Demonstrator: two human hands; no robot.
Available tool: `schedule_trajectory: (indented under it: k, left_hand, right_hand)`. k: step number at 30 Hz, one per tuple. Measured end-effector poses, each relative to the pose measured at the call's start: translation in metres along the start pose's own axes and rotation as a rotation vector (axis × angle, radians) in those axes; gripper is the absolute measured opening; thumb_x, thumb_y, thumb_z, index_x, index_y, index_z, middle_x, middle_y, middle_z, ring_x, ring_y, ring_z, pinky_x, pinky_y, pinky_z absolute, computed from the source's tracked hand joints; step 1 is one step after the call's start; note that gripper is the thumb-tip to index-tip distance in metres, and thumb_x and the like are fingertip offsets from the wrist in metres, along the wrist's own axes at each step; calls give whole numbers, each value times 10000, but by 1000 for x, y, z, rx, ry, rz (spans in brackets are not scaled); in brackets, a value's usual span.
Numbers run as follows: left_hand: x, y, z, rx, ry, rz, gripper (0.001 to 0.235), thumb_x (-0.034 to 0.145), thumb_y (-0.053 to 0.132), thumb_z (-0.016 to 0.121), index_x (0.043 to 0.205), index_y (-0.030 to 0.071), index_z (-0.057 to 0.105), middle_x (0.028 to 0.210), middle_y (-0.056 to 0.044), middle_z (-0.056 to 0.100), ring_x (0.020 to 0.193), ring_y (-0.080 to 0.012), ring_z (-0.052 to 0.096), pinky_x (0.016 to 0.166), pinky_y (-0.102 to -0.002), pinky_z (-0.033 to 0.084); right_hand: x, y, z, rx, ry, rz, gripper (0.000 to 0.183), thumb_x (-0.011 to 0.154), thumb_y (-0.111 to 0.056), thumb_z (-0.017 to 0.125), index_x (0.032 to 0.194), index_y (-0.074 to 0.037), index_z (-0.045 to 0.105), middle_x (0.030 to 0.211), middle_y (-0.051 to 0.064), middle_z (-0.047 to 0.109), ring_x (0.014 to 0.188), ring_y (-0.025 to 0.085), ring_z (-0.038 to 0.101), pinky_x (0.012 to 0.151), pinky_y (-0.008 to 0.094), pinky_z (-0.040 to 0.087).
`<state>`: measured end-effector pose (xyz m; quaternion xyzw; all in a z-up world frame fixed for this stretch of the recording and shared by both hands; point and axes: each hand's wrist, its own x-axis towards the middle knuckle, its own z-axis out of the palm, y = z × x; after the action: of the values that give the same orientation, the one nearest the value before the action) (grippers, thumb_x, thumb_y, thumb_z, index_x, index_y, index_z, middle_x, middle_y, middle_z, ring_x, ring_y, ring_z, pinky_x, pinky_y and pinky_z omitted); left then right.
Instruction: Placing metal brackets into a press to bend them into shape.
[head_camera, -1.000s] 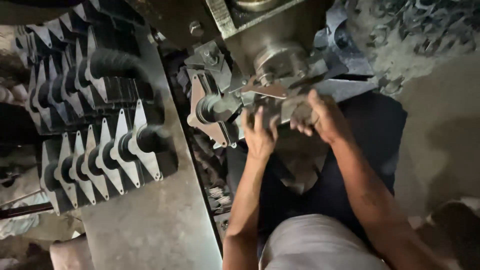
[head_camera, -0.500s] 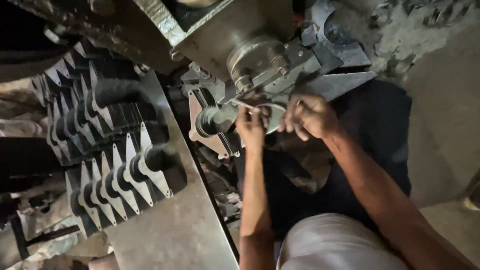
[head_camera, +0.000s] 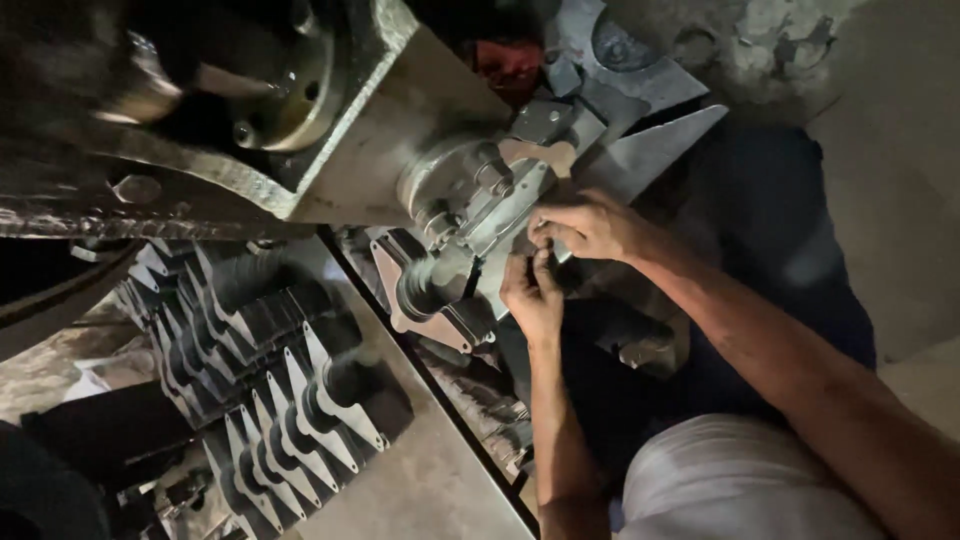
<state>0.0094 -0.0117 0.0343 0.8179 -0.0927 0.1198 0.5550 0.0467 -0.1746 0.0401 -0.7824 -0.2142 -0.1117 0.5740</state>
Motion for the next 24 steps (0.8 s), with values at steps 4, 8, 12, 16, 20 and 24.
schedule_trajectory:
  k: [4,8,12,16,20,24]
  left_hand:
    - [-1,-1,7,143,52,66,54,974,22,668,1008,-12,693,889,-158,677,770,-280,673,729,-343,545]
    - [-8,8,2,465,108,483,238,988,61,704,1215,38,639,1201,-151,653,1017,-334,667,853,-398,561]
    - [18,39,-9,841,-38,710,464,925,22,638,1388,46,620,1419,-159,609,1068,-288,641,868,-392,534]
    - [63,59,-1,974,-98,788,486,983,126,654,1459,59,580,1463,-113,567,1112,-269,633,859,-387,492]
    - [85,44,-16,1139,-380,798,411,970,180,700,1354,59,613,1328,-108,624,1174,-279,656,995,-420,540]
    - [62,48,-45,919,-320,383,327,983,263,788,1240,112,655,1133,-124,675,920,-303,647,784,-415,494]
  right_hand:
    - [5,-4,-3,69,47,17,241,959,9,582,1184,-41,651,1048,116,774,949,239,787,751,339,632]
    - [21,-56,-27,-318,326,-345,635,855,-221,794,1353,40,498,1258,255,646,1080,361,688,883,398,605]
    - [-11,-53,-39,-432,452,-261,567,808,-210,807,1267,31,577,1183,208,666,1028,350,704,847,419,611]
    - [-24,-26,-28,-437,397,-61,236,983,-30,737,1209,-14,675,1170,159,711,1005,332,736,819,413,607]
    - [-26,-23,-24,-536,344,34,292,943,-101,760,1187,26,662,1141,193,668,972,398,706,803,447,590]
    - [-20,-48,-23,-501,392,-103,385,981,-125,732,1325,17,632,1299,201,617,1120,427,688,922,457,591]
